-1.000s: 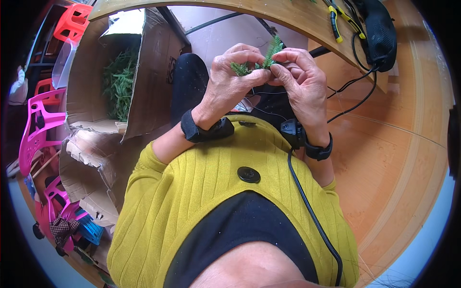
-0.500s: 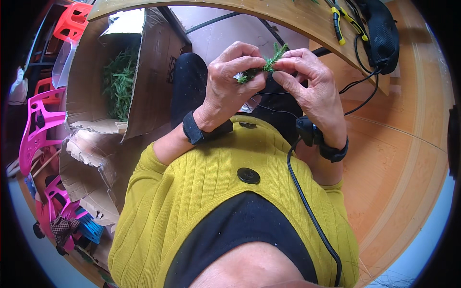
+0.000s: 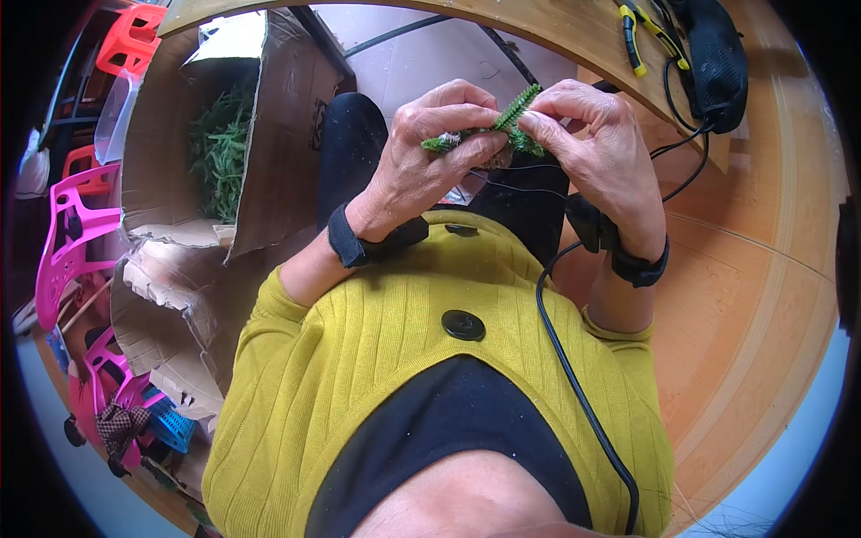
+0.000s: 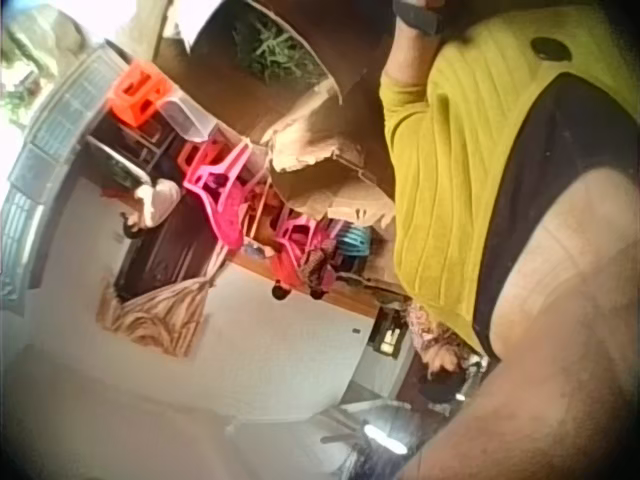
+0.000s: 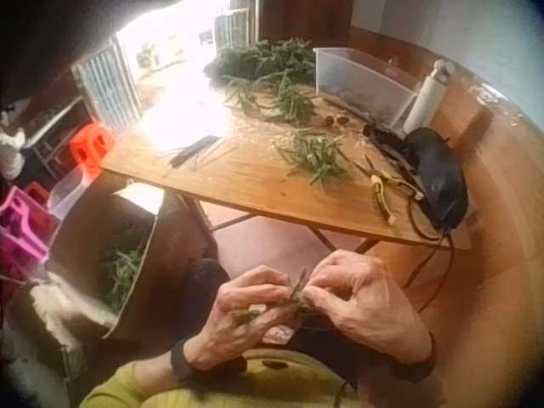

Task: Assembling artificial plant branches by wiring small stems together using pliers.

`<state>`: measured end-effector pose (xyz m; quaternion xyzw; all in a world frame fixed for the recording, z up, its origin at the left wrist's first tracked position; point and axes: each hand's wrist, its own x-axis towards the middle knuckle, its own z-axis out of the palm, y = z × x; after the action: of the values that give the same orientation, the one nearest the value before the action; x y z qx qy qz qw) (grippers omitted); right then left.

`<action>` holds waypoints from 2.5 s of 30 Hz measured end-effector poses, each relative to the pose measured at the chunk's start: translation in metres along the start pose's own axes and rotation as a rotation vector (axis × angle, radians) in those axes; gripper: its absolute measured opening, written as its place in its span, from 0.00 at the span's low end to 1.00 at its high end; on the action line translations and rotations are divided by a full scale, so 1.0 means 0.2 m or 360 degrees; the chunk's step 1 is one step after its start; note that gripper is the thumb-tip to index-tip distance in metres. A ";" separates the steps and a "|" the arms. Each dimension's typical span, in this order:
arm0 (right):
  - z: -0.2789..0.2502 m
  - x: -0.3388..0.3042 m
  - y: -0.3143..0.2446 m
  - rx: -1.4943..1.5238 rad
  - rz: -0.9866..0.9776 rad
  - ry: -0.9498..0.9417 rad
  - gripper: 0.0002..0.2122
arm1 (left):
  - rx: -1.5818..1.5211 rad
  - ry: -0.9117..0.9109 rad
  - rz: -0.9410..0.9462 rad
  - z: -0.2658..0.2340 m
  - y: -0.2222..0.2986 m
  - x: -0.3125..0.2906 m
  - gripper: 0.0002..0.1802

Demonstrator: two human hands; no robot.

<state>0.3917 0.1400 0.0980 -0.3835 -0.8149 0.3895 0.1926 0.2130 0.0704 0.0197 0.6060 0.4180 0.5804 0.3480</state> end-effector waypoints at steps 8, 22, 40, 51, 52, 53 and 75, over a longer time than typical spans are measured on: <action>0.07 -0.02 -0.01 -0.0207 -0.0154 0.0239 0.05 | 0.0135 0.0088 0.0008 0.02 -0.01 -0.01 0.07; 0.07 0.00 0.03 0.0515 0.0224 0.0087 0.04 | -0.0035 -0.0186 0.0051 -0.07 -0.02 0.07 0.07; 0.22 -0.09 0.11 0.0833 0.0339 0.0340 0.02 | -0.0099 -0.0387 -0.0446 -0.04 0.06 0.04 0.11; 0.21 -0.11 0.05 0.0898 0.0354 0.0450 0.03 | -0.0850 -0.0176 -0.0966 -0.03 0.06 0.02 0.10; 0.21 -0.11 0.05 0.0890 0.0343 0.0448 0.02 | -0.0940 -0.0177 -0.1041 -0.03 0.07 0.02 0.09; 0.21 -0.11 0.05 0.0881 0.0332 0.0446 0.02 | -0.0940 -0.0176 -0.1041 -0.04 0.06 0.02 0.09; 0.27 -0.13 0.06 0.0680 0.0176 0.0497 0.03 | -0.0516 -0.0333 -0.0858 -0.06 0.07 0.01 0.07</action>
<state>0.3807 0.0979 0.0553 -0.4336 -0.6525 0.4987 0.3708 0.2030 0.0656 0.0350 0.4668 0.4275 0.4609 0.6220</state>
